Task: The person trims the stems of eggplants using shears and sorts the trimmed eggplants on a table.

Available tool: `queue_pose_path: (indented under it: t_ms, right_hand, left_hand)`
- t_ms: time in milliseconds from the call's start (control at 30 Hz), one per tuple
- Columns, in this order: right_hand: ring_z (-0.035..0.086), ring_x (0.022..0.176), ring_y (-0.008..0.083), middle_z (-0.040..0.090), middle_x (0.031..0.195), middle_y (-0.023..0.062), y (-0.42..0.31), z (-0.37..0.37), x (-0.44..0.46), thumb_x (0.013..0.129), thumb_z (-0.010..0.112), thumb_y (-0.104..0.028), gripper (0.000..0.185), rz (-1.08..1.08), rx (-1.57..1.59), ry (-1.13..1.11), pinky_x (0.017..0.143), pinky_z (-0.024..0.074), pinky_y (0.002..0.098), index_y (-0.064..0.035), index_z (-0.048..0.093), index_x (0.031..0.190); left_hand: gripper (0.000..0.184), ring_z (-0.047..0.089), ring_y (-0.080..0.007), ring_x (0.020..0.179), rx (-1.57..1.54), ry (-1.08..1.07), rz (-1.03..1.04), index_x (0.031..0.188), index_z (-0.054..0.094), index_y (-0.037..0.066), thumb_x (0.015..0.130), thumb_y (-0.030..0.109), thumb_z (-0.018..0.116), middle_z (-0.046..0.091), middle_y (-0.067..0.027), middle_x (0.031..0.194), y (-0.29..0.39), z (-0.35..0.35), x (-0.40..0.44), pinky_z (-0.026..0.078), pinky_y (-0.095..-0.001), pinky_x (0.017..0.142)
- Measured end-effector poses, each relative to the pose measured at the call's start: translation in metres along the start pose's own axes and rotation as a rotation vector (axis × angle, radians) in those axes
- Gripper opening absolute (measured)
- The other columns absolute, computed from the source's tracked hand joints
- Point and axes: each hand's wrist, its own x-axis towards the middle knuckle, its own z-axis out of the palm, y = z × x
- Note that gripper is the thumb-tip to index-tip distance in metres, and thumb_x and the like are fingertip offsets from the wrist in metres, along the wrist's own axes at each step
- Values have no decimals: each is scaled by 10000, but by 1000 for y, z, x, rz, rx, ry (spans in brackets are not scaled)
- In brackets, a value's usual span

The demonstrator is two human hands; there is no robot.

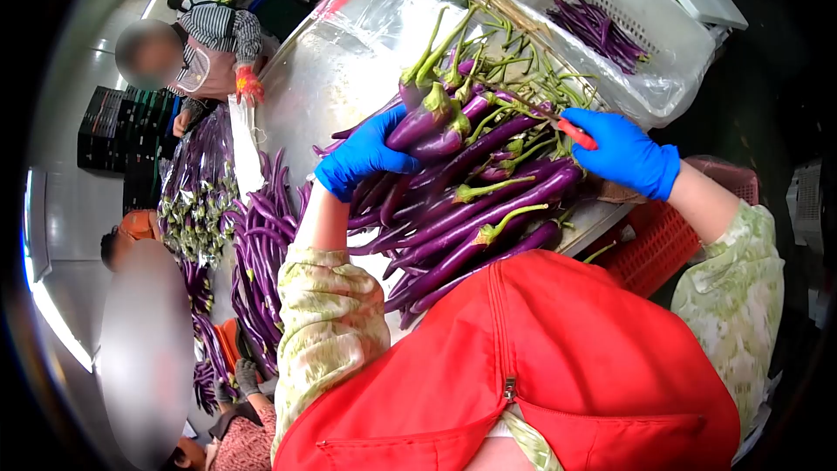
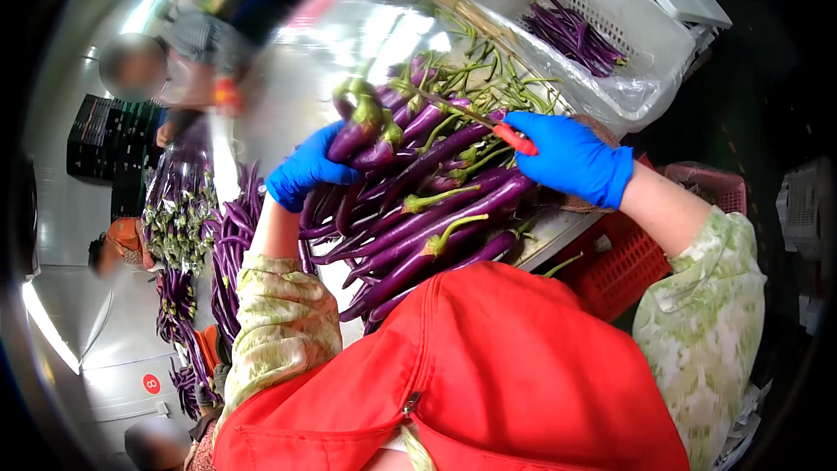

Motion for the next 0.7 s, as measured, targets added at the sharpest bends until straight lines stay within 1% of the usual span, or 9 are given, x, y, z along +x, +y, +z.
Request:
queue_pose_path:
  t_ms: [100,133,200,267,300,333,400,500,700]
  right_hand:
    - [599,823,382,588,877,209,-1,10,14,752,569,-67,413,-162,-124,58,731,481,395,-14,516,1158]
    - [582,872,385,579,965,202,-1,9,20,752,576,-52,470,-115,-129,5,758,473,400,-18,486,1211]
    - [572,895,386,564,1000,203,-4,10,29,749,583,-48,475,-188,-210,91,771,468,402,-15,485,1213]
    - [558,909,389,545,1025,204,0,13,37,748,587,-44,493,-287,-236,171,785,460,410,-15,474,1226]
    - [559,907,389,545,1021,205,2,14,41,749,589,-47,494,-317,-232,176,788,459,412,-16,472,1228]
    - [559,904,388,546,1018,206,2,13,44,751,590,-51,495,-347,-230,181,790,458,413,-17,470,1231]
    - [557,902,389,545,1014,208,3,14,50,756,601,-69,488,-370,-226,180,793,456,417,-26,471,1225]
    - [576,933,369,587,1014,190,-9,11,53,754,624,-82,381,-355,-252,196,810,472,414,-33,518,1116]
    - [597,814,374,609,904,192,-6,8,60,778,614,-135,277,-326,-223,160,691,479,432,-56,557,1038]
  left_hand:
    - [777,487,-140,1121,5,-66,14,1323,442,22,596,-3,714,546,-51,1221,-2,-4,2,347,-293,1019]
    - [773,492,-138,1114,-8,-95,14,1321,445,22,597,0,715,550,-48,1216,-3,-3,3,354,-293,1013]
    - [763,507,-134,1090,-21,-153,20,1314,451,24,600,-13,719,560,-41,1201,-7,-7,5,383,-287,987]
    - [799,481,-158,1121,-30,-193,-28,1301,453,14,551,10,730,541,-55,1216,-6,-7,5,340,-300,1015]
    - [818,468,-171,1137,-34,-214,-51,1294,454,10,526,21,736,532,-61,1223,-4,-7,6,318,-306,1029]
    - [769,506,-139,1100,-36,-289,-20,1312,448,19,596,-63,715,558,-44,1204,-12,-14,9,390,-279,982]
    - [771,504,-141,1109,-74,-355,-16,1311,448,18,594,-59,721,556,-45,1210,-13,-12,13,387,-282,988]
    - [777,502,-144,1121,-105,-389,-5,1308,449,13,587,-53,732,554,-47,1219,-15,-13,15,385,-289,996]
    - [765,504,-142,1115,-112,-401,14,1296,458,2,584,-48,734,559,-52,1210,-22,-16,16,391,-292,988]
